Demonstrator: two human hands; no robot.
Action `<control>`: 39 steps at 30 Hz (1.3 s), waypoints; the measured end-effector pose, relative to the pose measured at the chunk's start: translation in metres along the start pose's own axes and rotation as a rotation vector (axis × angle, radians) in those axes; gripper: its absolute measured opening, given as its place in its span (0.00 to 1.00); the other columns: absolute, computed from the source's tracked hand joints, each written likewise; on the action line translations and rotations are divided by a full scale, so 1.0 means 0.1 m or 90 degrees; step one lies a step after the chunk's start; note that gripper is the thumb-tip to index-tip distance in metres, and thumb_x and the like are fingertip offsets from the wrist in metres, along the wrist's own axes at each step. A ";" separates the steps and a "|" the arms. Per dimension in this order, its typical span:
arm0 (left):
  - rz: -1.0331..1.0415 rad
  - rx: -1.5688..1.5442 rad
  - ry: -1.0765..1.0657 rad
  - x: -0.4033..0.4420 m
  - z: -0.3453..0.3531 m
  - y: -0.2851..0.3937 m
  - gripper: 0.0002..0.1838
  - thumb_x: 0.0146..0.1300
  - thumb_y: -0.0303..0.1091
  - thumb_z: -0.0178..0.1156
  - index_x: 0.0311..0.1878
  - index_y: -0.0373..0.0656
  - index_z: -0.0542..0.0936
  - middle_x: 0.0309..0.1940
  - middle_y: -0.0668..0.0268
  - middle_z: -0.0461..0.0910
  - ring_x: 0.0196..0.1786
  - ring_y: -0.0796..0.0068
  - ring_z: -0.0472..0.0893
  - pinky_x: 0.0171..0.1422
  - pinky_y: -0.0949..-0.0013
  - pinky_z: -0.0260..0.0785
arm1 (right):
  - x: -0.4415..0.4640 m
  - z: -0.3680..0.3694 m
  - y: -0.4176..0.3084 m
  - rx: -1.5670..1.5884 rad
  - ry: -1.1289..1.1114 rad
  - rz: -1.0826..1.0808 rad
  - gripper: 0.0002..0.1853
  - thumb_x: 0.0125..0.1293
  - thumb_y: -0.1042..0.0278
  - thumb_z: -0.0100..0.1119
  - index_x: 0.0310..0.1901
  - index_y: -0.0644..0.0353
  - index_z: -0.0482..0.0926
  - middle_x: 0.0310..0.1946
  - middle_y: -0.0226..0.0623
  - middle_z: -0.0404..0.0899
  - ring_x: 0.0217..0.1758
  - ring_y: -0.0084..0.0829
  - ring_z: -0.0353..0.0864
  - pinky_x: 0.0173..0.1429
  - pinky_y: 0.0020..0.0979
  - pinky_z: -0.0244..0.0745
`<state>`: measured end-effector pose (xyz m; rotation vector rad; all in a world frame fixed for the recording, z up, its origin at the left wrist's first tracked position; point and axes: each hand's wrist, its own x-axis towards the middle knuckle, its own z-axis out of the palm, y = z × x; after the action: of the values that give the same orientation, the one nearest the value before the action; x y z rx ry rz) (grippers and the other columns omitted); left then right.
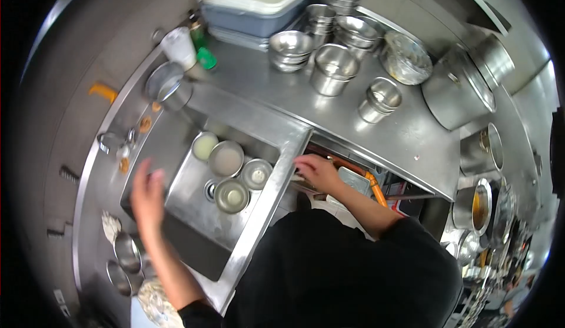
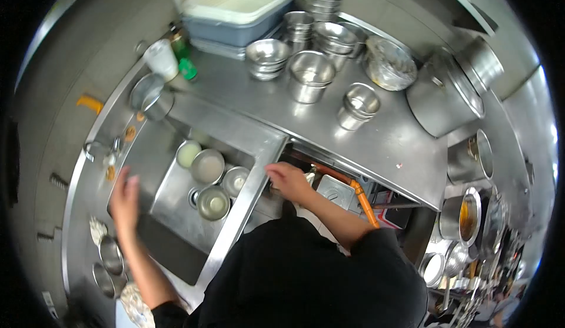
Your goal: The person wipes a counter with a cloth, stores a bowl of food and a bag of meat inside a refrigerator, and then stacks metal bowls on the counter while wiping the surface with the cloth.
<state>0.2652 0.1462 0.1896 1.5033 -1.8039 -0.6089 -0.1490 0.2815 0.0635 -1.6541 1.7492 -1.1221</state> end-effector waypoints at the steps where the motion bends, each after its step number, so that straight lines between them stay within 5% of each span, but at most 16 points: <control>1: 0.004 -0.064 -0.100 0.13 0.50 0.34 0.26 0.70 0.40 0.62 0.69 0.42 0.72 0.62 0.56 0.77 0.58 0.66 0.80 0.62 0.63 0.72 | -0.06 -0.27 0.16 0.052 0.053 0.030 0.11 0.69 0.70 0.60 0.51 0.59 0.82 0.45 0.40 0.84 0.46 0.36 0.86 0.50 0.31 0.81; 6: 0.257 -0.060 -0.319 0.56 2.59 1.89 0.31 0.66 0.44 0.66 0.69 0.45 0.72 0.64 0.50 0.74 0.60 0.56 0.79 0.63 0.59 0.72 | -0.44 -1.31 0.69 0.206 0.355 0.202 0.10 0.73 0.71 0.57 0.51 0.61 0.81 0.38 0.37 0.86 0.40 0.23 0.85 0.46 0.26 0.80; 8: 0.396 -0.026 -0.273 0.74 3.30 2.18 0.33 0.64 0.47 0.67 0.70 0.47 0.70 0.67 0.48 0.71 0.62 0.49 0.76 0.66 0.56 0.70 | -0.59 -1.62 0.97 0.202 0.417 0.180 0.09 0.74 0.70 0.56 0.51 0.61 0.81 0.37 0.34 0.85 0.37 0.21 0.83 0.44 0.25 0.79; 11: 0.362 0.080 -0.196 0.97 4.04 2.51 0.33 0.62 0.48 0.69 0.66 0.45 0.72 0.64 0.47 0.72 0.61 0.46 0.75 0.66 0.54 0.69 | -0.71 -2.07 1.19 0.309 0.511 0.207 0.09 0.75 0.71 0.53 0.52 0.61 0.81 0.37 0.32 0.83 0.36 0.21 0.80 0.42 0.25 0.77; 18: 0.236 0.013 -0.282 1.21 4.45 2.78 0.25 0.53 0.46 0.77 0.42 0.38 0.78 0.47 0.52 0.75 0.46 0.55 0.78 0.52 0.60 0.72 | -0.36 -2.88 1.56 0.293 0.561 0.157 0.09 0.76 0.72 0.51 0.51 0.61 0.80 0.37 0.32 0.83 0.36 0.21 0.79 0.41 0.24 0.75; 19: 0.228 -0.021 -0.287 1.15 4.35 2.88 0.23 0.51 0.42 0.78 0.39 0.37 0.77 0.42 0.58 0.76 0.43 0.65 0.77 0.47 0.65 0.72 | -0.31 -2.91 1.62 0.299 0.567 0.167 0.09 0.76 0.72 0.51 0.51 0.61 0.80 0.37 0.32 0.83 0.36 0.21 0.79 0.41 0.24 0.75; 22: 0.183 -0.147 -0.291 1.18 4.13 3.19 0.22 0.52 0.40 0.78 0.38 0.38 0.77 0.38 0.64 0.75 0.41 0.73 0.75 0.44 0.68 0.70 | -0.23 -2.88 1.78 0.299 0.589 0.205 0.09 0.74 0.73 0.53 0.51 0.62 0.80 0.36 0.34 0.83 0.35 0.21 0.79 0.40 0.25 0.75; 24: 0.291 -0.137 -0.239 1.46 4.12 3.48 0.20 0.54 0.40 0.77 0.38 0.38 0.77 0.37 0.68 0.76 0.39 0.76 0.74 0.43 0.70 0.70 | -0.30 -2.64 1.87 0.032 0.554 0.274 0.09 0.69 0.75 0.56 0.49 0.62 0.80 0.34 0.37 0.82 0.32 0.25 0.79 0.38 0.28 0.74; 30: 0.463 -0.120 -0.192 2.60 4.88 5.03 0.23 0.57 0.48 0.74 0.42 0.37 0.80 0.32 0.63 0.81 0.38 0.69 0.79 0.44 0.66 0.71 | -0.48 -2.15 1.99 -0.098 0.540 0.240 0.10 0.63 0.81 0.57 0.46 0.61 0.79 0.26 0.40 0.75 0.25 0.38 0.74 0.31 0.36 0.69; 32: 0.469 -0.023 -0.189 2.92 5.43 5.37 0.26 0.58 0.54 0.71 0.46 0.40 0.82 0.38 0.56 0.83 0.43 0.60 0.81 0.49 0.61 0.73 | -0.44 -2.17 1.97 -0.072 0.568 0.204 0.11 0.62 0.82 0.57 0.45 0.61 0.79 0.25 0.39 0.73 0.25 0.39 0.73 0.30 0.37 0.68; 39: 0.462 0.122 -0.187 3.34 6.92 5.42 0.28 0.60 0.58 0.67 0.54 0.47 0.80 0.48 0.52 0.82 0.54 0.54 0.80 0.60 0.57 0.71 | -0.48 -2.20 1.97 -0.097 0.549 0.203 0.13 0.56 0.84 0.58 0.43 0.60 0.79 0.25 0.38 0.74 0.25 0.38 0.74 0.30 0.38 0.69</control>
<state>-0.6372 -0.1165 0.2137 0.7808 -2.4967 -0.3014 -0.4315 0.3665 0.0142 -0.9269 2.5484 -1.7124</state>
